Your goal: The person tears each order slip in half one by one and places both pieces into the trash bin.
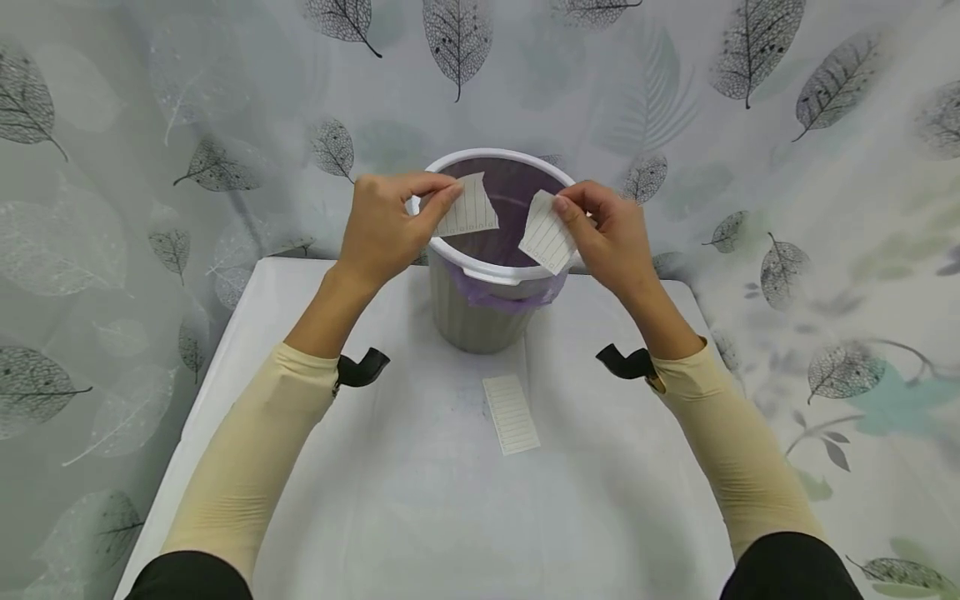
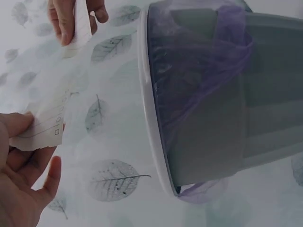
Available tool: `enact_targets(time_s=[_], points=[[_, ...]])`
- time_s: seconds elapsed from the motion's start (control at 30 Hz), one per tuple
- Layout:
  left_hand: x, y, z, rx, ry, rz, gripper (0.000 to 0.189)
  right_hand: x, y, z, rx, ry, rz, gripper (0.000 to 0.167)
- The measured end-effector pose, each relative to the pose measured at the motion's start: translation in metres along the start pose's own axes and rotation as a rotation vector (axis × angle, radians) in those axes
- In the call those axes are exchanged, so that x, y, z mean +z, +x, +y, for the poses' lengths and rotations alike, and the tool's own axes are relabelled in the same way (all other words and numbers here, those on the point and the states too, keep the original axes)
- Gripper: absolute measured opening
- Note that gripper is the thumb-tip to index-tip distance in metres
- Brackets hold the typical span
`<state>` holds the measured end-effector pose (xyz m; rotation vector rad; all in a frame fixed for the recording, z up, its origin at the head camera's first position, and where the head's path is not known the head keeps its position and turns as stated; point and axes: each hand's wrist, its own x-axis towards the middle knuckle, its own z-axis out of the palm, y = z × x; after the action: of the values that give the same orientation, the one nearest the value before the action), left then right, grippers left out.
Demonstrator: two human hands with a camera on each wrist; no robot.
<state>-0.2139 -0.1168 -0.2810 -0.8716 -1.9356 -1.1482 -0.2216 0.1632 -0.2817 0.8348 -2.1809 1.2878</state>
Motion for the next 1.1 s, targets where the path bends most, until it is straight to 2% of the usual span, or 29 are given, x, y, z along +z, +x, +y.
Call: enact_targets(time_s=[0.13, 0.27, 0.5, 0.67, 0.87, 1.0, 1.1], points=[[0.003, 0.011, -0.006, -0.049, 0.049, -0.033, 0.016, -0.002, 0.014, 0.009, 0.005, -0.11, 0.025, 0.018], [0.008, 0.016, -0.015, -0.113, 0.096, -0.068, 0.018, 0.001, 0.023, 0.017, -0.003, -0.222, 0.016, 0.018], [0.019, 0.01, -0.032, -0.172, 0.125, -0.093, 0.016, 0.007, 0.029, 0.035, 0.046, -0.315, -0.042, 0.018], [0.028, 0.002, -0.042, -0.232, 0.163, -0.182, 0.016, 0.008, 0.025, 0.044, 0.062, -0.349, -0.082, 0.018], [0.035, -0.004, -0.049, -0.204, 0.255, -0.299, 0.022, 0.008, 0.018, 0.049, 0.109, -0.364, -0.1, 0.021], [0.035, -0.008, -0.049, -0.182, 0.279, -0.317, 0.025, 0.005, 0.013, 0.049, 0.119, -0.357, -0.093, 0.021], [0.034, -0.009, -0.047, -0.173, 0.259, -0.317, 0.027, 0.002, 0.009, 0.049, 0.102, -0.347, -0.085, 0.021]])
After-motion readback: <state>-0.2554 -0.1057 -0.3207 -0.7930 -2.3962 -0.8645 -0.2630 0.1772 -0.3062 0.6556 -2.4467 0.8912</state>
